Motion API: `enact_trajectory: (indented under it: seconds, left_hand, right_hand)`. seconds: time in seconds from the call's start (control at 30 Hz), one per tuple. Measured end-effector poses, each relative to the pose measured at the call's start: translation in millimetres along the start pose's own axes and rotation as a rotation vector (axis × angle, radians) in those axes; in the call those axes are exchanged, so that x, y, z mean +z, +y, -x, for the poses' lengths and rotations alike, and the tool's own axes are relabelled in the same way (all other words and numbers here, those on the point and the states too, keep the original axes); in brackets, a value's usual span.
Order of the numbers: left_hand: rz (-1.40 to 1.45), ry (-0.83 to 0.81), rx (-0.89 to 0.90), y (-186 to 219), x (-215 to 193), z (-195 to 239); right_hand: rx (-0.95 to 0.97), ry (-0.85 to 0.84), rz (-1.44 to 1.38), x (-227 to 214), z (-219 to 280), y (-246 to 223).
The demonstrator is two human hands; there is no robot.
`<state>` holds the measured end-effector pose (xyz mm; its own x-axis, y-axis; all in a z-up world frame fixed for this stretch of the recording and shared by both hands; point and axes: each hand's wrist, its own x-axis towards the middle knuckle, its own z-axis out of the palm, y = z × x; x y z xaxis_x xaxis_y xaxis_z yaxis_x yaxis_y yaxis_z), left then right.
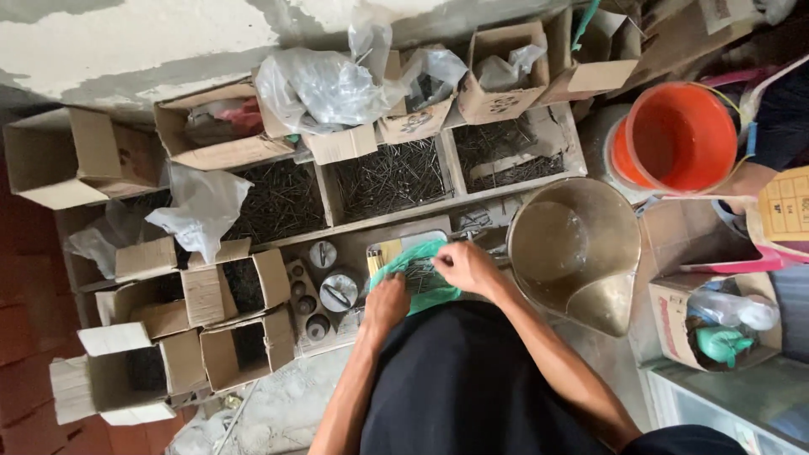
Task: The person picks up individual nails from sorting bins and places them into a green plastic bag resting on a scale.
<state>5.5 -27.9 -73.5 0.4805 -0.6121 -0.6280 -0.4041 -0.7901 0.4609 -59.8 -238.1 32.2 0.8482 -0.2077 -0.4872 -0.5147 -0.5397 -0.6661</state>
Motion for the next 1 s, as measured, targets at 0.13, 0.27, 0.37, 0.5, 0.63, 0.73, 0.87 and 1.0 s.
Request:
enact_trajectory:
  seconds: [0.13,0.27,0.37,0.5,0.63,0.73,0.87,1.0]
  left_hand:
    - [-0.173,0.114,0.06,12.2,-3.0,12.8]
    - [-0.301,0.193,0.105,12.5,7.0,10.7]
    - [-0.193,0.152,0.089,27.5,-15.4,25.6]
    - [0.014,0.056,0.057,32.4,-43.6,38.5]
    - [0.023,-0.177,-0.13,12.5,-39.9,24.9]
    - [0.181,-0.215,-0.045,33.2,-106.8,54.2]
    - [0.592,0.115,-0.11,25.1,-129.2,60.0]
    - [0.383,0.011,-0.095,4.2,-64.1,33.5]
  right_hand:
    - [-0.046,0.163,-0.137,-41.6,8.1,-55.4]
    - [-0.026,0.0,-0.122,-28.4,3.9,-49.5]
    - [-0.017,-0.112,0.054,20.1,-6.1,0.8]
    - [0.007,-0.135,0.404,61.3,-11.7,36.1]
    - [0.013,-0.146,0.384,79.9,-14.6,58.9]
    - [-0.16,-0.044,0.524,100.7,-20.1,86.0]
    - [-0.179,-0.012,0.524,89.7,-14.2,59.2]
    - [0.0,-0.135,0.488,88.2,-17.9,53.1]
